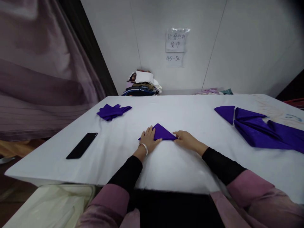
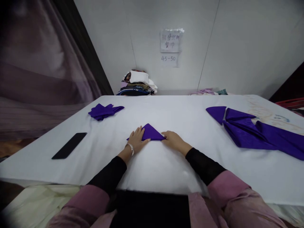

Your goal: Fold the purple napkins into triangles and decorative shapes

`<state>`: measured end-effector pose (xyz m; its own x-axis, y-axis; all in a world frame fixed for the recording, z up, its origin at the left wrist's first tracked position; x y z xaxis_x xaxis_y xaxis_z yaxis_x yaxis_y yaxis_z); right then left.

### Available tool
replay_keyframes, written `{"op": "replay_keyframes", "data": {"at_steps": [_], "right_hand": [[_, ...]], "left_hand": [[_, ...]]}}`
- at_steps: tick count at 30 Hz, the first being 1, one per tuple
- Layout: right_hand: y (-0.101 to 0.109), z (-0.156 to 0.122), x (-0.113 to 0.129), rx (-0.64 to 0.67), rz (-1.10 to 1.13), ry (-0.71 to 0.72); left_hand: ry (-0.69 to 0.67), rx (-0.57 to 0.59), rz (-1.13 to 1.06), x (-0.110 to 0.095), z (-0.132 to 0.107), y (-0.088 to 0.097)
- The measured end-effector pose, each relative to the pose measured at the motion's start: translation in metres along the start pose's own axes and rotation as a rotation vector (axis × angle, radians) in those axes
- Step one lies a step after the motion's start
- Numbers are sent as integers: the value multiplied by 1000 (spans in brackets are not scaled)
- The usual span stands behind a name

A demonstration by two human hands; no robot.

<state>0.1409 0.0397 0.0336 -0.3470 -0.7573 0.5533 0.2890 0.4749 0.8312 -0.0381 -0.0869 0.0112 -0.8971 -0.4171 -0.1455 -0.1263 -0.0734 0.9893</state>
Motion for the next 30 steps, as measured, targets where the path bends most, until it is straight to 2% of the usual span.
{"op": "replay_keyframes", "data": {"at_steps": [4,11,14,17,20,22,24,28,30], "right_hand": [[-1,1,9,17,-151,51],[3,-12,7,38,-251,60],[6,-3,17,-5,-272,176],[-5,17,35,-36,-243,342],[-29,37,43,52,-250,379],[-45,44,39,103,-290,341],[-54,46,33,127,-319,317],[-58,45,26,140,-318,336],[-57,45,25,140,-308,339]], "left_hand": [[-12,-8,-9,0,0,0],[-30,-21,-25,1,-2,1],[-45,-30,-32,1,-3,-2],[-43,-22,-44,-1,-3,-3],[-53,-21,-78,1,-3,-2],[-53,-62,-119,13,-6,0],[0,-146,-167,35,-14,4],[151,-288,-216,86,-42,11],[189,-336,-220,98,-56,14]]}}
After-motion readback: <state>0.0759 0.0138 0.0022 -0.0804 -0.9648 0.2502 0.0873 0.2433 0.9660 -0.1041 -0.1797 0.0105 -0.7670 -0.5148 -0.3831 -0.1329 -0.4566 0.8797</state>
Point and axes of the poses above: each hand's wrist, its own z-axis towards the middle knuckle, its own y-axis out of the back of the hand, x = y × z, the point moved 3 cm from there along z, towards the middle knuckle, and after that the axes turned 1 degree about -z, right-handed, at the moved point
